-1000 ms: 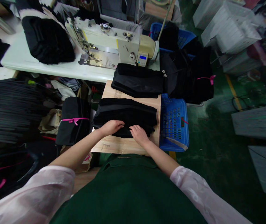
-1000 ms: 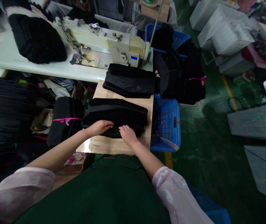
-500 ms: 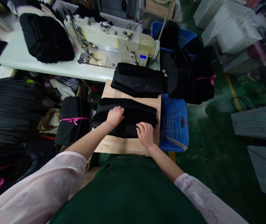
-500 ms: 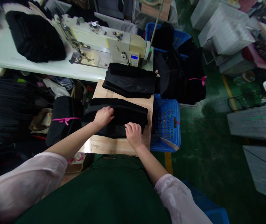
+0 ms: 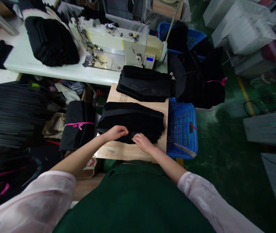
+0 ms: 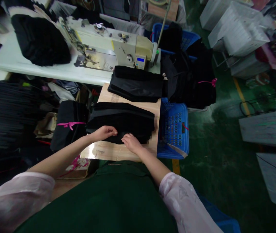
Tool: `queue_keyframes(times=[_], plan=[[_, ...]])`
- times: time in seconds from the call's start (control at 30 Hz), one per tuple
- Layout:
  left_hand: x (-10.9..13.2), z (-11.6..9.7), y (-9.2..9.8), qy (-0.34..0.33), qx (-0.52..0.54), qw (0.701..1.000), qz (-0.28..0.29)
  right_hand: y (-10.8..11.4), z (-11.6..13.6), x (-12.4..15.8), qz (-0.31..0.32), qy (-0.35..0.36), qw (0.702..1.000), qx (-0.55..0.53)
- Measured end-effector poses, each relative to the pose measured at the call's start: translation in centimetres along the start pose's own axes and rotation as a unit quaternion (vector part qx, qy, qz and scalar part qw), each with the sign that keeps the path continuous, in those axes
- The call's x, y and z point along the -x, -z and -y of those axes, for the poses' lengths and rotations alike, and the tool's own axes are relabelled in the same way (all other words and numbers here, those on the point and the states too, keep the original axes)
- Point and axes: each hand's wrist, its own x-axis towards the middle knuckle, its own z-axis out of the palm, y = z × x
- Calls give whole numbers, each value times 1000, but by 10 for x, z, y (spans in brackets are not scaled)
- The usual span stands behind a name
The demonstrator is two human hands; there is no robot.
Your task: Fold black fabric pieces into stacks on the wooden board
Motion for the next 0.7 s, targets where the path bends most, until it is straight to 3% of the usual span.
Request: queue_keyframes(times=[0.13, 0.3, 0.43, 0.57, 0.7], plan=[[9, 9, -5, -40, -37, 997, 58, 1, 0, -5, 14, -21, 999, 25], [3, 3, -12, -48, -142, 988, 30, 2, 5, -7, -3, -63, 997, 53], [-4, 3, -11, -5, -145, 989, 23, 10, 15, 3, -63, -10, 994, 91], [-6, 4, -7, -1, -107, 994, 9, 13, 22, 9, -21, 56, 989, 138], [-5, 4, -5, -9, -72, 997, -26, 6, 18, 6, 12, 13, 988, 151]])
